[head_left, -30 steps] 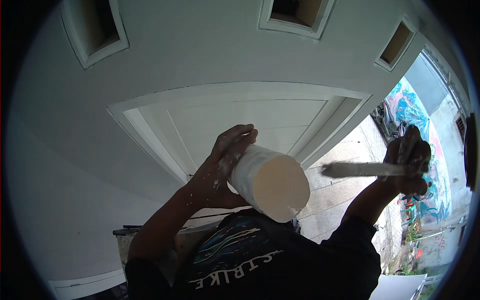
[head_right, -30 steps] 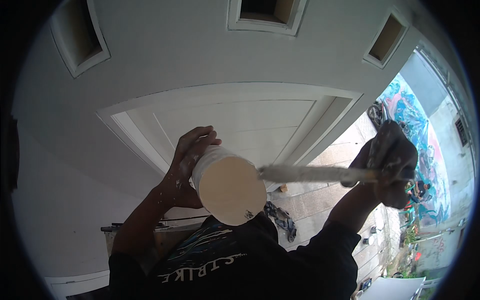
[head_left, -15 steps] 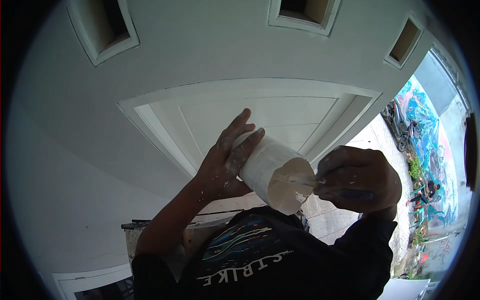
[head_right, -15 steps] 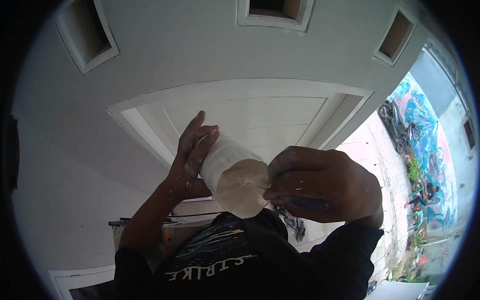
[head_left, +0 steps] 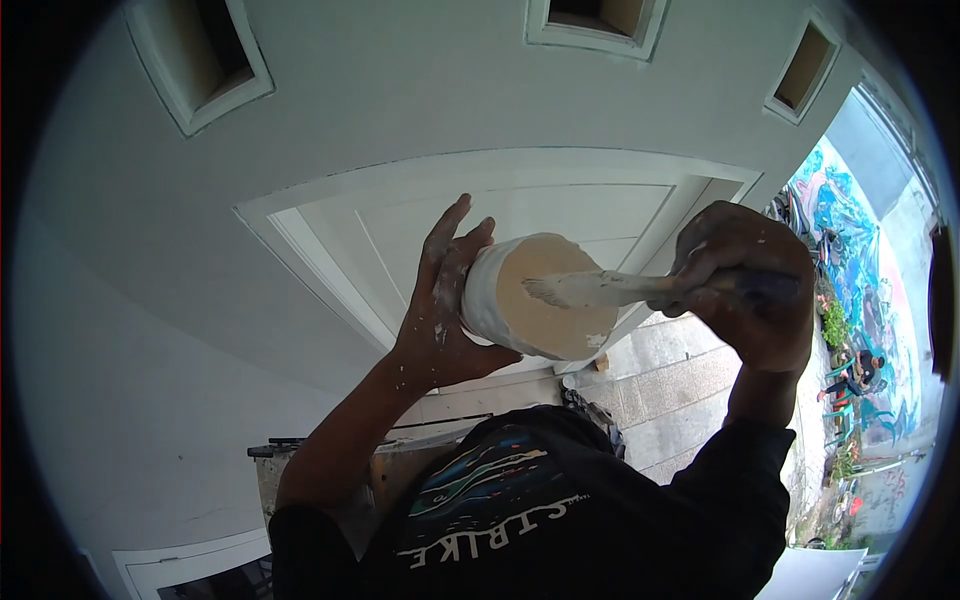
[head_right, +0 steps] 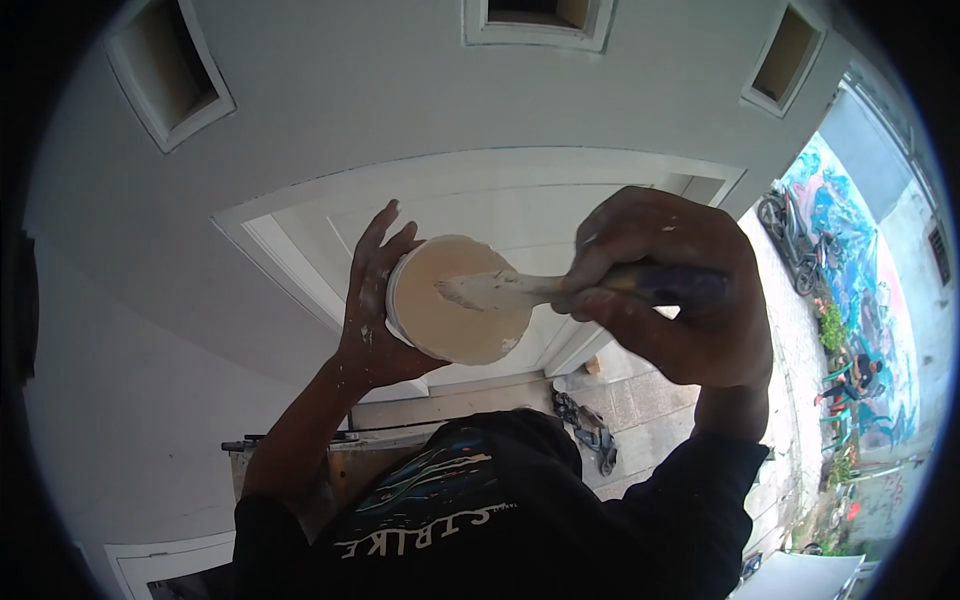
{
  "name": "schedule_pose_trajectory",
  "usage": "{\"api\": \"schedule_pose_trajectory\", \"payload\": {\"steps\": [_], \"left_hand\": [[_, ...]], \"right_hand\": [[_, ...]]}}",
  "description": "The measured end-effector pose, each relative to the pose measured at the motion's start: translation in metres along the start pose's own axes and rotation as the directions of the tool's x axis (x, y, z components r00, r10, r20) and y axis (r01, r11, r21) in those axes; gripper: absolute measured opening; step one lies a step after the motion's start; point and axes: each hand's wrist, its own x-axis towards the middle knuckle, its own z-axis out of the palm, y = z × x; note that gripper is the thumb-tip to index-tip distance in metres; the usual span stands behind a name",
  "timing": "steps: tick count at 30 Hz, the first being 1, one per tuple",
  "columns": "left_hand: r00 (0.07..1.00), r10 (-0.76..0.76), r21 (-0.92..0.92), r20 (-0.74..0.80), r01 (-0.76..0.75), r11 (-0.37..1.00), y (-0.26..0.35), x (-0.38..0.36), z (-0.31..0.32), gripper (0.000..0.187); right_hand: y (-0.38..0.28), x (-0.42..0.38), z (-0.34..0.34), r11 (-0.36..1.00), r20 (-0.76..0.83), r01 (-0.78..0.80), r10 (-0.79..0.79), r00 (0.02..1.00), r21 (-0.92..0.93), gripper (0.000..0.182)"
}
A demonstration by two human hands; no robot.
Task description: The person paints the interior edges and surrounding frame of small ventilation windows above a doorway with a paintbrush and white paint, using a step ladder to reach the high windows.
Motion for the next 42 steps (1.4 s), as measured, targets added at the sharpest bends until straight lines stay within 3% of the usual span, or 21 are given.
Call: {"api": "schedule_pose_trajectory", "payload": {"steps": [2, 8, 10, 12, 13, 17, 19, 21, 23, 28, 30, 31, 33, 34, 35, 36, 37, 38, 39, 41, 42], "left_hand": [[1.000, -0.019, 0.072, 0.009, 0.019, 0.997, 0.002, 0.000, -0.001, 0.112], [0.994, -0.088, -0.005, -0.064, 0.088, 0.996, 0.000, -0.003, 0.008, 0.115], [0.997, -0.081, 0.241, -0.016, 0.082, 0.967, 0.008, 0.001, 0.002, 0.114], [0.998, -0.063, 0.253, -0.022, 0.066, 0.965, 0.010, 0.002, 0.000, 0.113], [0.997, -0.066, 0.271, -0.032, 0.072, 0.960, 0.010, 0.003, 0.000, 0.114], [0.995, -0.085, 0.287, 0.052, 0.067, 0.956, 0.009, 0.003, 0.000, 0.115], [0.991, -0.100, 0.167, 0.092, 0.083, 0.982, 0.010, 0.004, -0.002, 0.117], [0.992, -0.083, 0.132, 0.093, 0.070, 0.989, 0.006, 0.003, -0.001, 0.117], [0.994, -0.065, 0.094, 0.083, 0.057, 0.994, 0.004, 0.004, -0.002, 0.117], [0.982, -0.166, 0.143, 0.085, 0.153, 0.978, 0.005, 0.003, 0.001, 0.117], [0.983, -0.168, 0.144, 0.072, 0.157, 0.977, 0.003, 0.003, 0.002, 0.117], [0.982, -0.177, 0.142, 0.060, 0.167, 0.976, 0.003, 0.003, 0.003, 0.116], [0.980, -0.180, 0.155, 0.086, 0.165, 0.974, 0.005, 0.005, 0.001, 0.116], [0.976, -0.189, 0.170, 0.113, 0.168, 0.971, 0.005, 0.006, 0.000, 0.117], [0.976, -0.186, 0.168, 0.113, 0.166, 0.972, 0.006, 0.006, 0.000, 0.117], [0.978, -0.178, 0.175, 0.111, 0.157, 0.972, 0.006, 0.006, 0.000, 0.116], [0.980, -0.168, 0.184, 0.109, 0.146, 0.972, 0.006, 0.006, 0.000, 0.116], [0.980, -0.166, 0.184, 0.108, 0.144, 0.972, 0.006, 0.006, -0.001, 0.116], [0.978, -0.175, 0.197, 0.113, 0.151, 0.969, 0.006, 0.006, -0.001, 0.116], [0.976, -0.183, 0.210, 0.116, 0.156, 0.965, 0.006, 0.004, -0.001, 0.116], [0.975, -0.198, 0.183, 0.096, 0.179, 0.967, 0.004, 0.003, 0.001, 0.116]], "right_hand": [[0.006, -0.013, 0.010, 0.939, -0.268, -0.143, 0.232, 0.935, 0.314, 0.016], [0.005, -0.016, 0.014, 0.828, -0.285, -0.195, 0.388, 0.877, 0.526, 0.017], [0.012, -0.015, 0.015, 0.844, -0.270, -0.148, 0.323, 0.907, 0.515, 0.018], [0.011, -0.012, 0.017, 0.862, -0.230, -0.111, 0.253, 0.940, 0.494, 0.015], [0.022, -0.011, 0.008, 0.965, -0.089, -0.029, 0.054, 0.995, 0.260, 0.014], [0.033, -0.005, 0.009, 0.929, -0.077, -0.047, 0.081, 0.994, 0.366, 0.016], [0.041, 0.001, 0.006, 0.635, 0.109, -0.304, 0.327, 0.939, 0.710, 0.020], [0.066, -0.003, 0.009, 0.675, 0.122, -0.302, 0.302, 0.946, 0.674, 0.025], [0.080, -0.005, 0.008, 0.486, 0.103, -0.261, 0.328, 0.939, 0.834, 0.025], [0.073, -0.011, -0.006, 0.450, -0.090, -0.070, 0.325, 0.941, 0.890, 0.022], [0.073, -0.014, -0.013, 0.560, -0.297, 0.076, 0.316, 0.901, 0.825, 0.022], [0.075, -0.013, -0.016, 0.564, -0.301, 0.079, 0.312, 0.901, 0.822, 0.022], [0.079, -0.008, -0.024, 0.846, -0.660, 0.061, 0.365, 0.657, 0.529, 0.023], [0.082, 0.000, -0.030, 0.931, -0.727, -0.017, 0.297, 0.619, 0.366, 0.022], [0.091, 0.008, -0.035, 0.932, -0.729, -0.018, 0.296, 0.618, 0.363, 0.022], [0.104, 0.016, -0.037, 0.992, -0.792, -0.011, 0.107, 0.601, 0.125, 0.018], [0.115, 0.022, -0.041, 0.993, -0.808, -0.008, -0.094, 0.582, -0.121, 0.014], [0.123, 0.024, -0.047, 0.938, -0.767, -0.148, -0.158, 0.622, -0.313, 0.013], [0.128, 0.028, -0.050, 0.938, -0.768, -0.147, -0.159, 0.621, -0.313, 0.013], [0.136, 0.036, -0.052, 0.733, -0.614, -0.192, -0.362, 0.701, -0.652, 0.017], [0.140, 0.037, -0.049, 0.757, -0.626, -0.198, -0.331, 0.706, -0.623, 0.020]]}}
